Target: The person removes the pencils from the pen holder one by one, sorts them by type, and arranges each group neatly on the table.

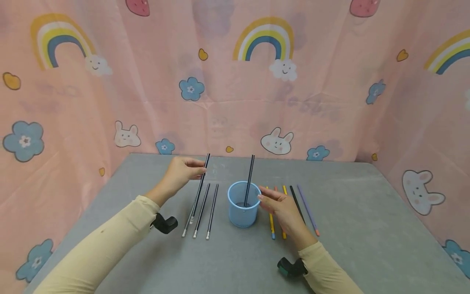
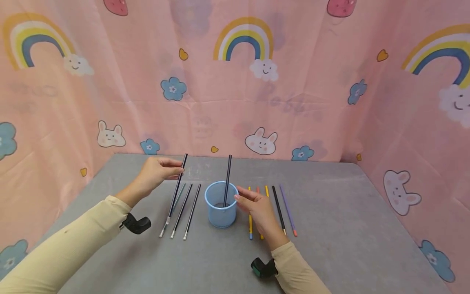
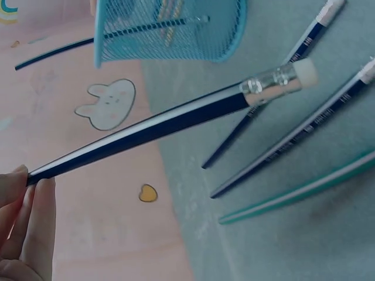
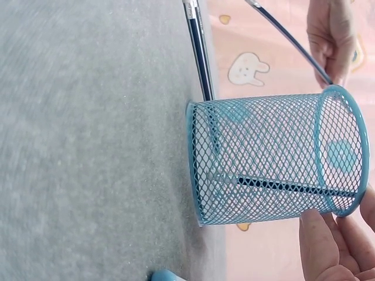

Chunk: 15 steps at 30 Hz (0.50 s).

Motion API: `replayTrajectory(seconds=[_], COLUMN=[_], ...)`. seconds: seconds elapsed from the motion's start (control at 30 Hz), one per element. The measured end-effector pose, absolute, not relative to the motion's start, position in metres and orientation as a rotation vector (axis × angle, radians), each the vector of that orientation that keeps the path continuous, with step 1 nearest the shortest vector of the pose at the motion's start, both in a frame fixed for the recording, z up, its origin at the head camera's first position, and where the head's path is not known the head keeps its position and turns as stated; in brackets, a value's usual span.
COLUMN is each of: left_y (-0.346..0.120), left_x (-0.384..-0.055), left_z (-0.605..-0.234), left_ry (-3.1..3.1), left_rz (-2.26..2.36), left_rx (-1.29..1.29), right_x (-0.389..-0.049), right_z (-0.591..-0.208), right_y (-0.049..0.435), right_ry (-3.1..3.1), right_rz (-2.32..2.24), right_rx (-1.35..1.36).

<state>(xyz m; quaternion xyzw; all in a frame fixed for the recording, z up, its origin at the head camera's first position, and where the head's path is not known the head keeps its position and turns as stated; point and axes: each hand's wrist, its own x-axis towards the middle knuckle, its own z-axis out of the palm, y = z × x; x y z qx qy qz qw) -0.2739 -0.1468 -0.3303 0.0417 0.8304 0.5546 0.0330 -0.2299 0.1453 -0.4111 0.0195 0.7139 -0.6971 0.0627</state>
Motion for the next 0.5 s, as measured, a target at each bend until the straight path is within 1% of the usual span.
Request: replayTrajectory(seconds=[0.5], left_y=[-0.164], left_x=[-0.289], left_z=[-0.355], left_ry=[2.557], left_rz=[1.617], left_rx=[0.051], right_x=[-0.23], right_z=[-0.41], right_y=[0.146], right_ry=[2.145], right_rz=[-2.118], right_rx=[0.065])
